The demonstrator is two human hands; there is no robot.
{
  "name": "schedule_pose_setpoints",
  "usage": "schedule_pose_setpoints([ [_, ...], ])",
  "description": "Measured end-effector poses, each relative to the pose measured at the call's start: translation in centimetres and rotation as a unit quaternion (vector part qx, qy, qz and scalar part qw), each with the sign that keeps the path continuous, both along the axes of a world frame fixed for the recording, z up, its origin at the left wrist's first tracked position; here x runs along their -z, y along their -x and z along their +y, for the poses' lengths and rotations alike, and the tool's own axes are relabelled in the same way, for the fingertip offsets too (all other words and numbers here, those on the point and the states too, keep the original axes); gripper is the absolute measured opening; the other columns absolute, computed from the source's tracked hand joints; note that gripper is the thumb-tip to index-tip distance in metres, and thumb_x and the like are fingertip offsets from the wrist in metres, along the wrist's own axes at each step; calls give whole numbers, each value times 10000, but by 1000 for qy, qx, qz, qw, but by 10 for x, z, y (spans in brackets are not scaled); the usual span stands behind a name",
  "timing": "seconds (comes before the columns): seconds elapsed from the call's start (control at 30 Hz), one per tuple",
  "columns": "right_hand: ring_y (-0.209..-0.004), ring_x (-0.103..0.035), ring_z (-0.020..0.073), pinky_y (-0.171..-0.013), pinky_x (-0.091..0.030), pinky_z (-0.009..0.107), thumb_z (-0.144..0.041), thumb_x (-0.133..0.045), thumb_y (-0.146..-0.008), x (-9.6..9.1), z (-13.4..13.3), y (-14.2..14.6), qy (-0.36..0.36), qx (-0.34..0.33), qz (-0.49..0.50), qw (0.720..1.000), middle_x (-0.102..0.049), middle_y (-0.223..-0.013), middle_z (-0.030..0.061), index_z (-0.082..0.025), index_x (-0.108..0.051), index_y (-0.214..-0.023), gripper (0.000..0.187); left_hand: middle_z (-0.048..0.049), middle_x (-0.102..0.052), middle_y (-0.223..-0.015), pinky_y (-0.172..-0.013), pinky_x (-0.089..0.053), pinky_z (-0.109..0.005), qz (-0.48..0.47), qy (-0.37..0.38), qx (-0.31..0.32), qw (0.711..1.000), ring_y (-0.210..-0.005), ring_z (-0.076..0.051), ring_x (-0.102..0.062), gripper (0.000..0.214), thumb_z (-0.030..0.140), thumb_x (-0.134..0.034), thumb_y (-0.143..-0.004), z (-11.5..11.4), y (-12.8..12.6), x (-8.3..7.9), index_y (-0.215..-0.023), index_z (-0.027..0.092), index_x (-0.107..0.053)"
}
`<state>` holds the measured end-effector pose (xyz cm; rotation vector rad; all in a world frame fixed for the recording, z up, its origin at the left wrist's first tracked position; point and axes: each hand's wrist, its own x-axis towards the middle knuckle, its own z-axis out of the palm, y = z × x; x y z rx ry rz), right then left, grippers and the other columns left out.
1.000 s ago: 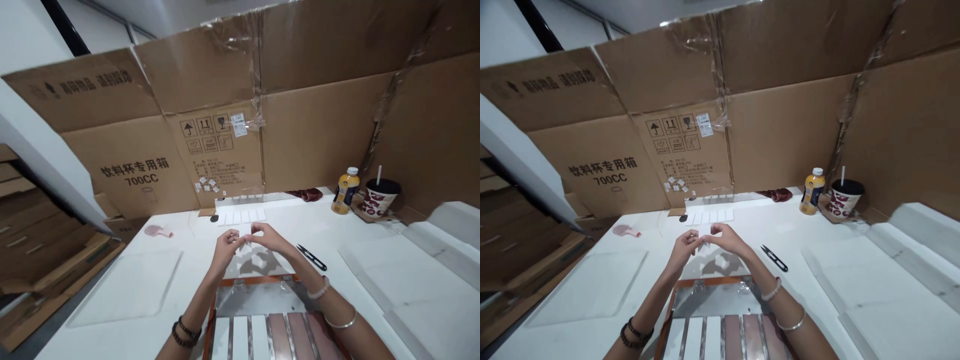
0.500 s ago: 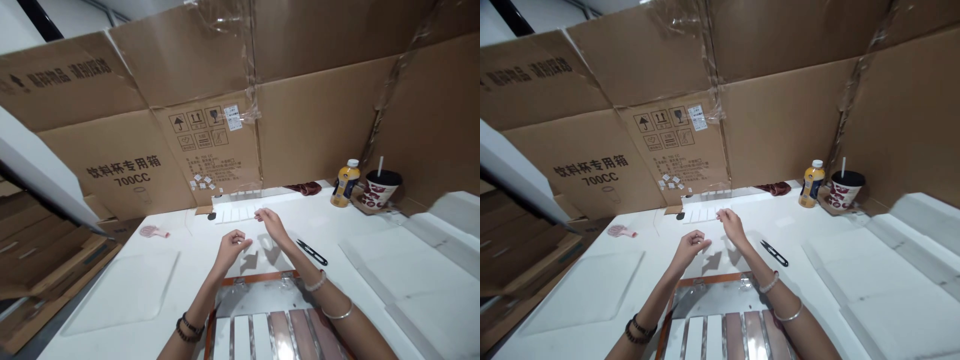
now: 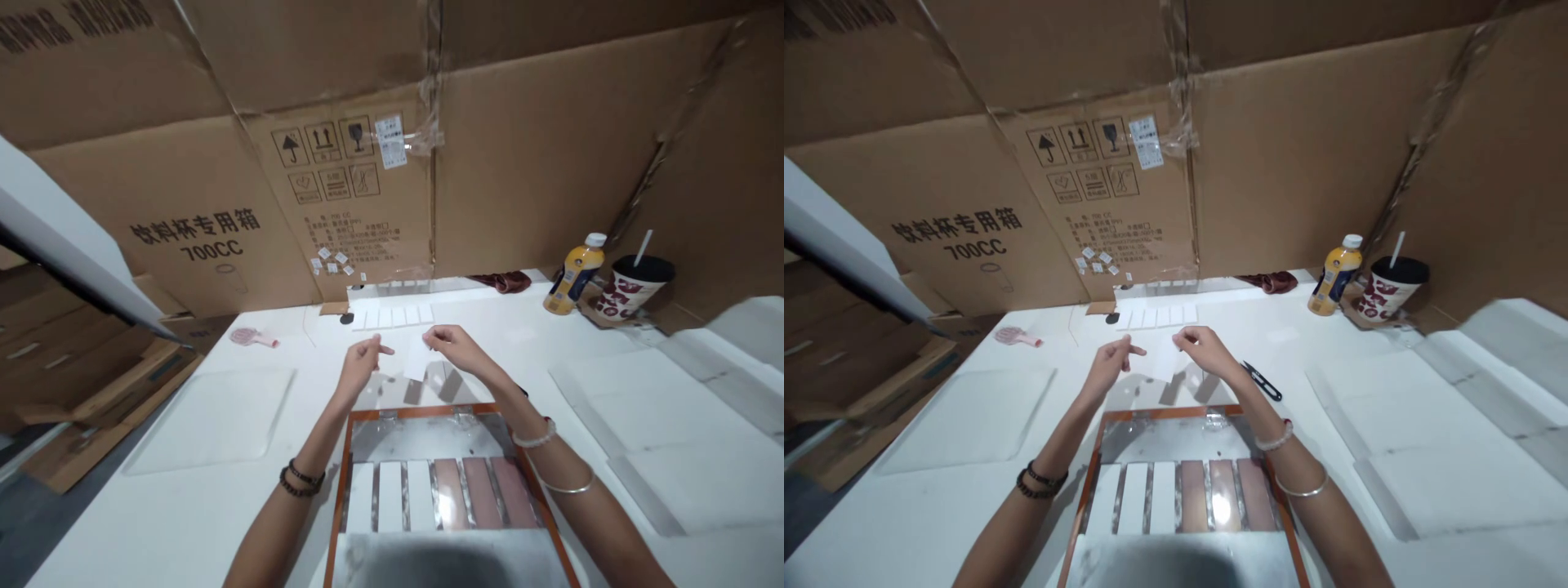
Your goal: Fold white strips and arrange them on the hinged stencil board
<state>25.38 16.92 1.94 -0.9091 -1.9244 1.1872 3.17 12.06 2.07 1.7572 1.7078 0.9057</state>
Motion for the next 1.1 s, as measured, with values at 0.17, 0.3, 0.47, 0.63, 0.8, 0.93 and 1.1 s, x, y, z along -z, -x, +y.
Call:
schedule_pose_setpoints([
  [0.17,-753,-584,172,-721,-441,308,-399,-577,-852,4,-52,-46,53,-12,-43,998,-649,-763,23,-183,-645,-754,247,-216,-309,-1490,-1077,-257,-618,135,-68,27,988,-1397,-437,-200,680,429,-755,-730,-43,11,4,-1280,138,-480],
  [0.3,-718,-572,165,-666,-433,289,-400,-589,-841,16,-91,-65,99,-19,-66,993,-643,-773,20,-198,-668,-901,225,-166,-459,-1416,-987,-394,-516,204,-131,147,959,-1271,-354,-457,419,349,-594,-880,-113,-17,9,-1256,187,-508],
  [0.47,-693,-551,158,-656,-429,291,-388,-595,-843,31,-116,-64,119,-45,-72,989,-625,-752,7,-215,-666,-962,222,-65,-716,-1070,-563,-485,-284,225,-230,325,889,-720,-161,-677,189,230,-531,-910,-191,-62,21,-1075,159,-589],
  [0.63,-744,-574,181,-682,-428,313,-355,-599,-839,34,-122,-60,109,-56,-79,989,-642,-784,23,-222,-673,-898,163,-58,-731,-987,-527,-501,-271,229,-241,361,871,-630,-137,-652,149,210,-534,-901,-212,-78,30,-993,121,-610],
  [0.8,-737,-580,179,-681,-419,313,-319,-599,-837,33,-123,-61,104,-66,-87,988,-651,-774,19,-231,-681,-881,129,-85,-717,-1041,-514,-502,-281,234,-212,345,884,-614,-139,-646,197,216,-507,-903,-210,-77,32,-1045,122,-605],
  [0.93,-702,-566,170,-672,-409,312,-309,-599,-837,35,-123,-60,99,-68,-90,989,-645,-740,5,-235,-685,-874,120,-97,-694,-1138,-557,-501,-293,225,-206,333,892,-627,-140,-636,261,225,-505,-893,-212,-77,30,-1101,104,-606],
  [1.1,-668,-556,163,-695,-408,322,-301,-604,-832,37,-123,-60,94,-68,-98,988,-646,-715,-4,-245,-684,-844,98,-46,-695,-1149,-653,-448,-339,216,-189,318,904,-724,-167,-614,279,253,-537,-877,-212,-78,26,-1124,154,-622],
])
